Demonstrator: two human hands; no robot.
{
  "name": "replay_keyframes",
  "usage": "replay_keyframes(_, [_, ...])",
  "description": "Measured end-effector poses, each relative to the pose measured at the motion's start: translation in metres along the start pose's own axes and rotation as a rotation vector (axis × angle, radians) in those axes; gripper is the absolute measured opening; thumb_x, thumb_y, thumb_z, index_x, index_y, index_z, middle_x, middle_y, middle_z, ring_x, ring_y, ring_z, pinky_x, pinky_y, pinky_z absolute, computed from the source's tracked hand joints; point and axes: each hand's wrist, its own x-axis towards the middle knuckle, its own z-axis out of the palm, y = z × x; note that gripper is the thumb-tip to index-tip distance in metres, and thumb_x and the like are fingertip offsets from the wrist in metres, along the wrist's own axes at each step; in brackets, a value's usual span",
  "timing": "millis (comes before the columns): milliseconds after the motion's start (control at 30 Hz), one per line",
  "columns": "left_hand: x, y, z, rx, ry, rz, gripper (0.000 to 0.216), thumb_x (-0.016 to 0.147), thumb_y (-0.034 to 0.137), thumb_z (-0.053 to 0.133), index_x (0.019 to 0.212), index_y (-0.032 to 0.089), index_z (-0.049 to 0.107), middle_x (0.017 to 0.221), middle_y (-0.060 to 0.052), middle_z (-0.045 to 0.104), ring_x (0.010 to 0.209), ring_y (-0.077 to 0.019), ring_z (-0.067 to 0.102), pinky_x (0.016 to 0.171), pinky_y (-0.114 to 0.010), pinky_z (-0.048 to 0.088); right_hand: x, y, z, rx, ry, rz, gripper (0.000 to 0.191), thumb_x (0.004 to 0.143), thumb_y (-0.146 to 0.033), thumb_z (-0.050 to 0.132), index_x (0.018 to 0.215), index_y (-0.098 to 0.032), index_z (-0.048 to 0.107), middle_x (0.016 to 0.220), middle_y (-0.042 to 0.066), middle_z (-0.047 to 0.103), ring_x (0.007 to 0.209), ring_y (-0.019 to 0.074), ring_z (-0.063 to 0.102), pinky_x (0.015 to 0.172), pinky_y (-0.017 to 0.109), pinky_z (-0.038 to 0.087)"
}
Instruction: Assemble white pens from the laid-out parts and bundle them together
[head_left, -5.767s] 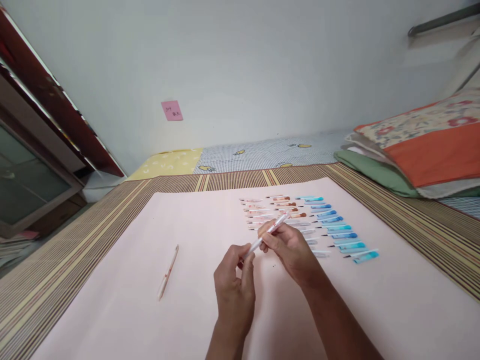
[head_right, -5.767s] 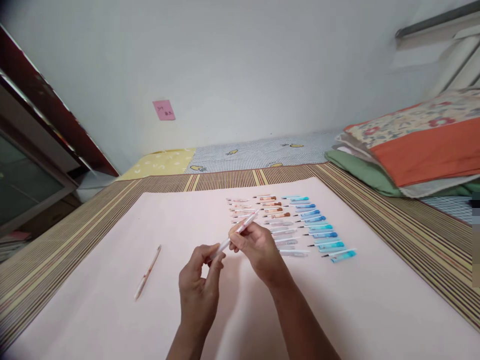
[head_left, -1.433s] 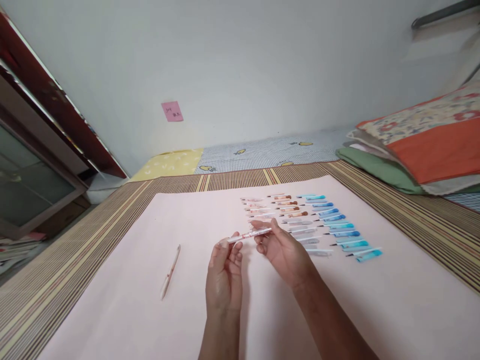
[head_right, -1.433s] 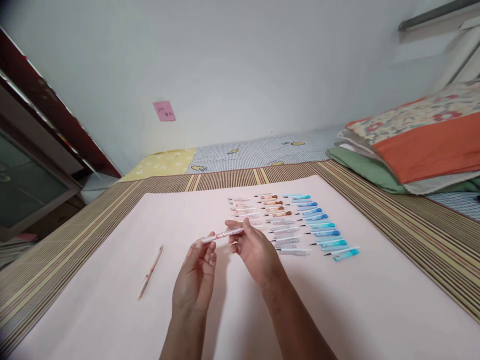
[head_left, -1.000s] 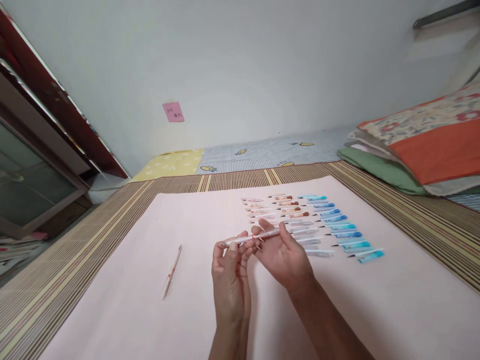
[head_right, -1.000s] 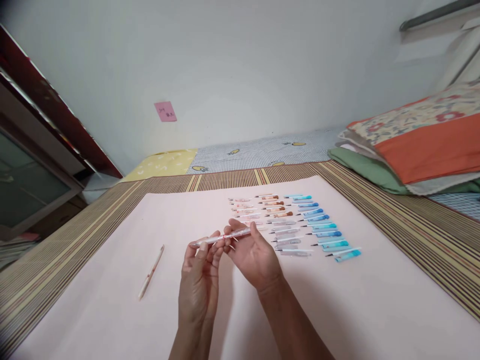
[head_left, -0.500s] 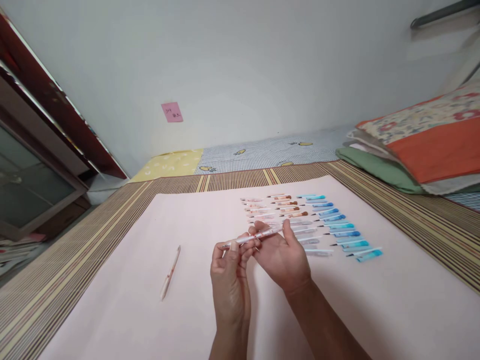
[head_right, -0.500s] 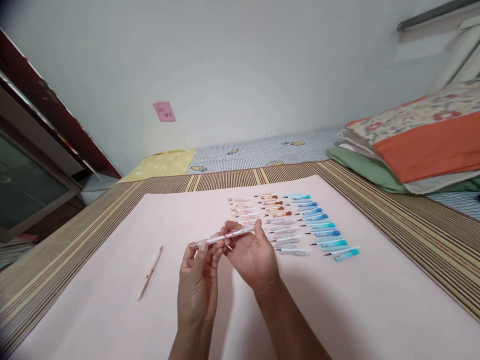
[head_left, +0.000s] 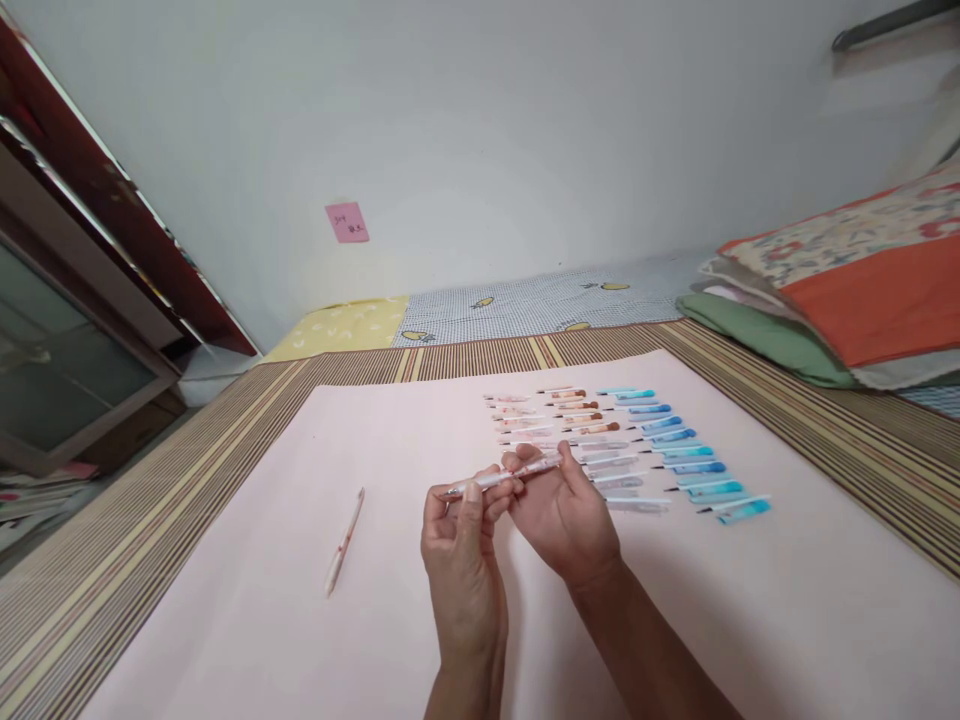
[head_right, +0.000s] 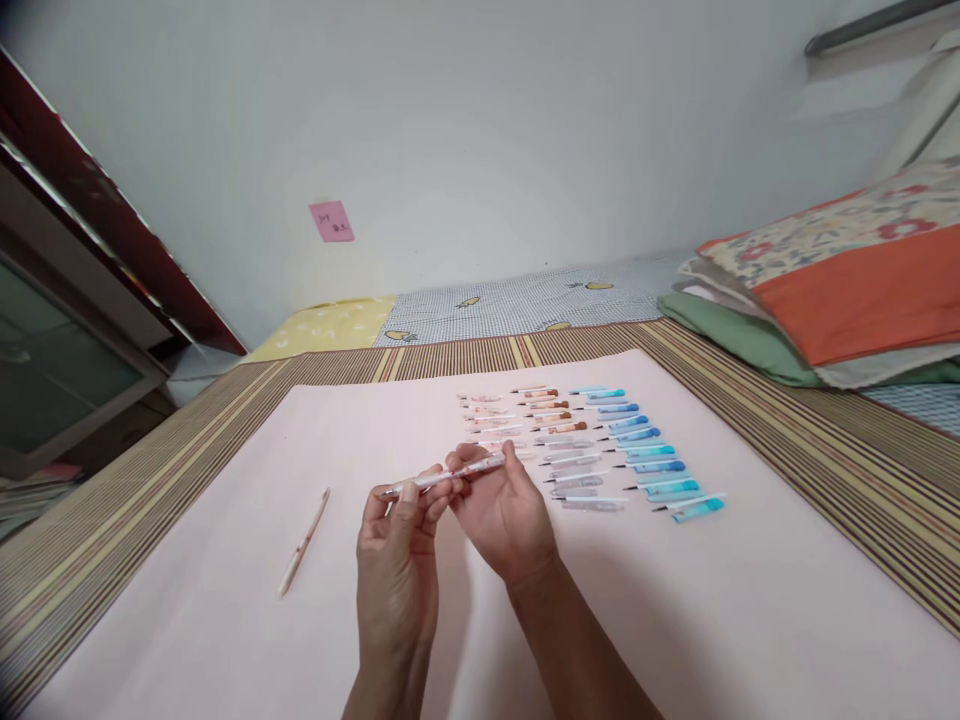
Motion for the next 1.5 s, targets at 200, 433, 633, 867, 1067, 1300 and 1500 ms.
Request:
replay_keyframes(200, [0.003, 0.0, -0.001, -0.049, 0.028, -0.042, 0.028, 0.077, 0.028, 0.084, 0.083, 0.017, 0.058, 0.096, -0.009, 0.076, 0.086, -0.0215, 0.076, 0.08, -0.031, 0.06, 0.0, -0.005, 0.0, 0.021, 0.046, -0.012, 0.07, 0.088, -0.078, 0.041, 0.094, -0.018, 0.076, 0.092, 0.009, 0.07, 0.077, 0.0196, 0.058, 0.08, 0.035, 0.051])
replay_keyframes(433, [0.012, 0.0, -0.008, -0.129, 0.066, -0.124, 0.025, 0.072, 0.019, 0.086, 0.085, 0.014, 0.065, 0.089, -0.008, 0.075, 0.083, -0.0161, 0.073, 0.081, -0.026, 0.059, 0.004, -0.002, -0.004, -0.062, 0.018, -0.003, 0.058, 0.089, -0.067, 0.055, 0.096, -0.015, 0.079, 0.094, 0.011, 0.074, 0.081, 0.0193, 0.061, 0.077, 0.032, 0.05])
replay_keyframes(633, [0.021, 0.004, -0.017, -0.116, 0.111, -0.248, 0.024, 0.07, 0.02, 0.086, 0.088, 0.014, 0.071, 0.09, -0.005, 0.073, 0.081, -0.0124, 0.069, 0.07, -0.019, 0.055, 0.004, -0.001, -0.005, -0.302, -0.009, 0.019, 0.057, 0.089, -0.065, 0.059, 0.104, -0.013, 0.078, 0.109, 0.014, 0.075, 0.093, 0.0206, 0.063, 0.08, 0.032, 0.048])
replay_keyframes(867, [0.057, 0.049, -0.074, 0.437, 0.104, -0.056, 0.028, 0.068, 0.036, 0.083, 0.079, 0.017, 0.066, 0.065, 0.002, 0.061, 0.059, -0.0124, 0.055, 0.06, -0.025, 0.047, 0.0, -0.02, -0.017, -0.968, 0.2, -0.065, 0.052, 0.088, -0.066, 0.059, 0.105, -0.019, 0.076, 0.106, 0.012, 0.075, 0.096, 0.0242, 0.065, 0.083, 0.037, 0.047])
replay_keyframes(1067, [0.079, 0.079, -0.126, 1.468, 0.316, 0.069, 0.019, 0.081, 0.038, 0.065, 0.091, 0.023, 0.069, 0.074, -0.001, 0.066, 0.063, -0.0206, 0.058, 0.061, -0.033, 0.042, -0.003, -0.025, -0.013, -1.163, 0.168, -0.039, 0.05, 0.088, -0.065, 0.058, 0.101, -0.019, 0.075, 0.099, 0.01, 0.074, 0.084, 0.0206, 0.065, 0.079, 0.037, 0.048])
replay_keyframes(1300, [0.092, 0.064, -0.137, 1.81, 0.312, 0.001, 0.016, 0.086, 0.038, 0.057, 0.087, 0.024, 0.064, 0.087, -0.006, 0.07, 0.082, -0.0276, 0.065, 0.067, -0.034, 0.043, -0.003, -0.022, -0.007, -1.237, 0.132, -0.001, 0.046, 0.09, -0.061, 0.057, 0.098, -0.019, 0.073, 0.097, 0.009, 0.073, 0.081, 0.0201, 0.065, 0.075, 0.037, 0.049])
replay_keyframes(1500, [0.093, 0.06, -0.136, 1.858, 0.381, -0.024, 0.009, 0.081, 0.029, 0.06, 0.087, 0.024, 0.064, 0.095, -0.009, 0.071, 0.095, -0.0321, 0.064, 0.077, -0.039, 0.045, -0.004, -0.024, -0.005, -1.226, 0.134, -0.005, 0.044, 0.089, -0.059, 0.059, 0.097, -0.019, 0.074, 0.095, 0.009, 0.073, 0.079, 0.0198, 0.065, 0.073, 0.036, 0.048])
